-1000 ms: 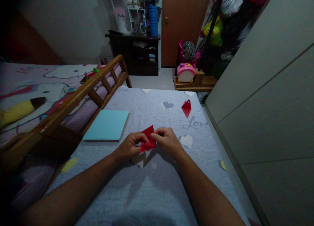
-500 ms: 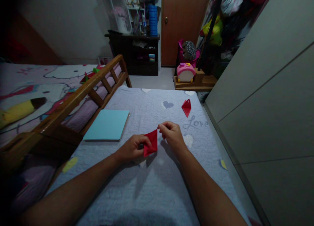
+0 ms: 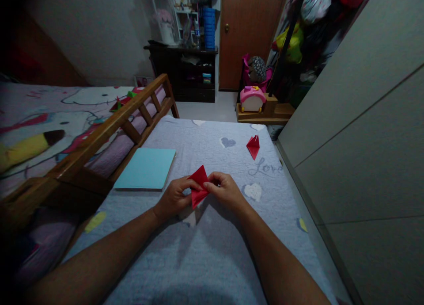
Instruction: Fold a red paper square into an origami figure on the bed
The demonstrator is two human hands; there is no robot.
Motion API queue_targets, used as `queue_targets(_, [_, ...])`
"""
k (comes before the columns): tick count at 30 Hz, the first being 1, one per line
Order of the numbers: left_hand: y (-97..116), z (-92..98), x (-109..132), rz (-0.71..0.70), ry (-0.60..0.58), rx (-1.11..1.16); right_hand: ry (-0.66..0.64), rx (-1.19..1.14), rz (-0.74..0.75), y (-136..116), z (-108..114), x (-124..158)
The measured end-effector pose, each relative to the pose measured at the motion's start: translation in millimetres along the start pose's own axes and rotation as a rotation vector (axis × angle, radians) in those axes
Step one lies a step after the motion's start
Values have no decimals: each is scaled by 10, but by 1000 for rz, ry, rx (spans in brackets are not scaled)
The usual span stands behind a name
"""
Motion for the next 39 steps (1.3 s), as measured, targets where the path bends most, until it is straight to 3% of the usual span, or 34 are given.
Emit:
queue_targets(7, [25, 26, -26, 12, 23, 14, -27, 45, -1, 1, 30, 9])
queue_targets(15, [53, 8, -25, 59, -39, 66, 38, -32, -6, -85, 30, 4])
queue_targets(24, [21, -11, 4, 121, -42, 148, -55, -120, -72, -95, 50, 27])
queue_targets(34, [21, -34, 9, 131, -39, 143, 62, -77, -36, -103, 30, 16])
queue_targets(39, [52, -13, 2, 56, -15, 103, 66, -89, -54, -82, 17, 14])
Point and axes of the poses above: each hand's wrist, its own x-axis away from the middle knuckle, its own z-axis out of the back of the hand, y = z × x, the point moved 3 cm from there along -x, towards the middle knuckle, and after that the axes turned 15 degrees about y, right-handed, at the moved point
